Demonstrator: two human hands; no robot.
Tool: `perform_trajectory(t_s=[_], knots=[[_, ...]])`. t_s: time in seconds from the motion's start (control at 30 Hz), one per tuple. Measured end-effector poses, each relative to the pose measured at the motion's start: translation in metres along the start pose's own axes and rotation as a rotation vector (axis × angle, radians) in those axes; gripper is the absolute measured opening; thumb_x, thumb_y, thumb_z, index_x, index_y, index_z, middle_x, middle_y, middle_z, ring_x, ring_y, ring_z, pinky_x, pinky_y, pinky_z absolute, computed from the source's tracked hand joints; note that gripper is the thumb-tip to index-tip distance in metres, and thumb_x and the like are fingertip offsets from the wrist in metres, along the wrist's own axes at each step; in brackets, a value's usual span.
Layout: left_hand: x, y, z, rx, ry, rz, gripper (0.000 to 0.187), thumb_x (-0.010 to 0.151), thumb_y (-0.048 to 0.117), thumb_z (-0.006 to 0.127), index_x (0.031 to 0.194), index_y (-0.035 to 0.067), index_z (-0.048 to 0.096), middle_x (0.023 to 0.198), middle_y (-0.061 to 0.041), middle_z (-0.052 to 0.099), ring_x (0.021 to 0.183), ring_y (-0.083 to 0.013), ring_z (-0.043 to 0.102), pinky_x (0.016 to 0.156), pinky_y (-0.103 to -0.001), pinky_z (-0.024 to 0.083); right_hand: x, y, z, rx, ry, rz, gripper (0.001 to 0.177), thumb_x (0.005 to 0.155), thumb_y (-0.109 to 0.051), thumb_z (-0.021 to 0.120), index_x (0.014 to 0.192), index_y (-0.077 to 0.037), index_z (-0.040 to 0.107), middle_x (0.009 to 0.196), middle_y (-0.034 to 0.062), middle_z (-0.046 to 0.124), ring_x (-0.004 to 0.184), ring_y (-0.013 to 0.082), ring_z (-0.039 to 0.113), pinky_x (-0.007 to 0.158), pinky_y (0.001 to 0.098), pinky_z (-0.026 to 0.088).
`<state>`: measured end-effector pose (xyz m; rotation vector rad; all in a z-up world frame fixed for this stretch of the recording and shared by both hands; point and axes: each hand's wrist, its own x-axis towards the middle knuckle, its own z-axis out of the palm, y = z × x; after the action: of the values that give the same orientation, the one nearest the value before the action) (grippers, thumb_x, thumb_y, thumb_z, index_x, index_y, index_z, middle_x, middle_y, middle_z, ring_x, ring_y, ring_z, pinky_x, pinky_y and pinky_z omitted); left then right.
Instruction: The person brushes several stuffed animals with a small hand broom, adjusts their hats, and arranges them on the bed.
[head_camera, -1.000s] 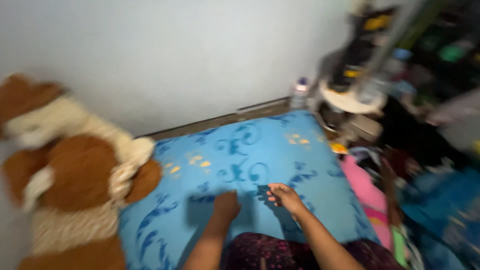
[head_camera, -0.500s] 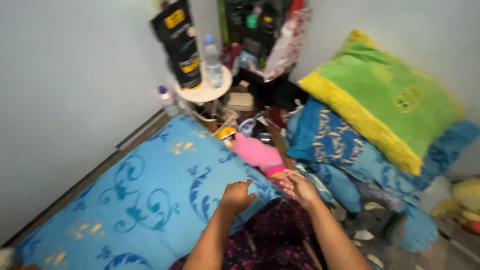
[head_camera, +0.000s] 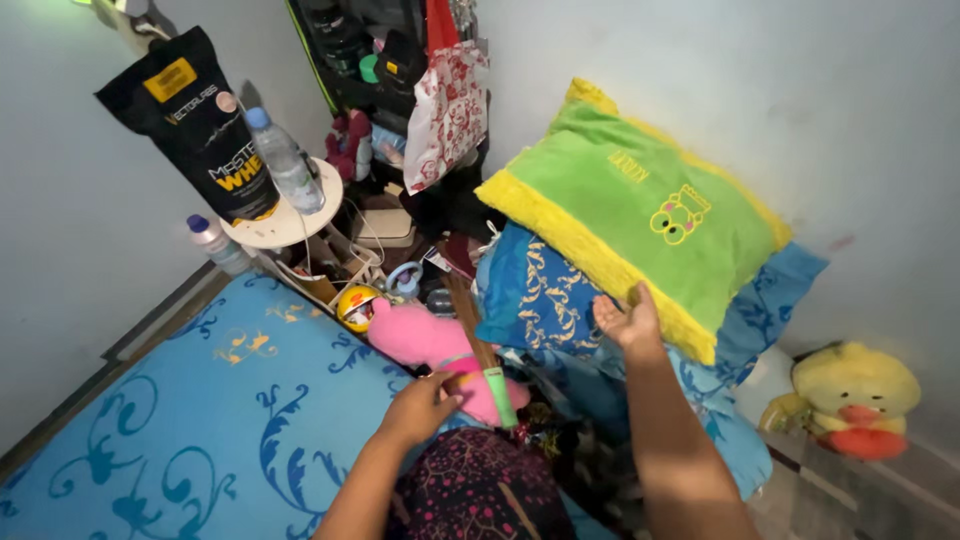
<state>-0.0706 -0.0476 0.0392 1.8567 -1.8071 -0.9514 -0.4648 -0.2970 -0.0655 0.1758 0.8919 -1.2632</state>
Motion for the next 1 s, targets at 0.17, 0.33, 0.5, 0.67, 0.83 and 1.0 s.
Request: perform_trajectory(t_s=[0.17,0.33,0.5,0.67,0.83,1.0], knots=[[0.015,0.002,0.016,-0.027,0.033,0.038,0.052,0.083,0.031,0.074,0.130,0.010,0.066,0.094,-0.014,0.073,0.086,-0.0296,0.069,0.078,-0.042,0.055,0.021,-0.053,0.011,0.007,0.130,-0.006,0.102,0.091,-0.079,0.054,0.151,-0.002,0.024,0.140,0.0255,0.044,0.122,0.0389,0.048,0.108,0.0547,0.040],[0.015,0.004,0.021,-0.065,0.011,0.007,0.051,0.083,0.029,0.073,0.131,0.010,0.067,0.089,-0.015,0.073,0.080,-0.0290,0.070,0.075,-0.040,0.055,0.034,-0.077,0.027,0.005,0.165,-0.007,0.083,0.093,-0.074,0.052,0.134,-0.003,0.037,0.117,0.0187,0.045,0.104,0.0334,0.046,0.100,0.0511,0.040],[0.005,-0.010,0.011,-0.132,0.095,-0.059,0.052,0.084,0.029,0.075,0.131,0.007,0.066,0.082,-0.011,0.072,0.074,-0.0223,0.069,0.073,-0.036,0.056,0.032,-0.099,0.051,-0.056,-0.001,-0.078,0.050,0.101,-0.054,0.053,0.110,-0.006,0.047,0.089,0.0096,0.044,0.083,0.0257,0.046,0.089,0.0456,0.047],[0.007,-0.032,0.005,-0.373,0.156,-0.035,0.048,0.090,0.030,0.073,0.129,0.003,0.069,0.087,-0.007,0.069,0.080,-0.0165,0.063,0.075,-0.033,0.054,0.020,-0.083,0.102,-0.097,-0.453,-0.078,0.035,0.109,-0.035,0.054,0.086,-0.008,0.057,0.060,0.0004,0.042,0.062,0.0181,0.045,0.078,0.0401,0.053],[-0.005,-0.040,-0.025,-0.669,0.245,-0.202,0.060,0.093,0.048,0.058,0.138,0.009,0.065,0.111,-0.005,0.074,0.099,-0.0173,0.065,0.084,-0.036,0.052,-0.032,-0.051,0.122,-0.284,-0.664,0.019,0.053,0.110,-0.039,0.057,0.067,-0.011,0.040,0.057,0.0061,0.044,0.065,0.0250,0.052,0.081,0.0431,0.054],[-0.077,-0.064,-0.088,-1.470,0.521,-0.520,0.081,0.095,0.073,0.035,0.150,0.015,0.041,0.135,-0.013,0.061,0.123,-0.0332,0.061,0.097,-0.050,0.048,-0.098,0.014,0.101,-0.044,-1.175,0.346,0.031,0.121,-0.018,0.047,0.125,0.008,0.063,0.084,0.0129,0.064,0.076,0.0281,0.061,0.091,0.0451,0.052]])
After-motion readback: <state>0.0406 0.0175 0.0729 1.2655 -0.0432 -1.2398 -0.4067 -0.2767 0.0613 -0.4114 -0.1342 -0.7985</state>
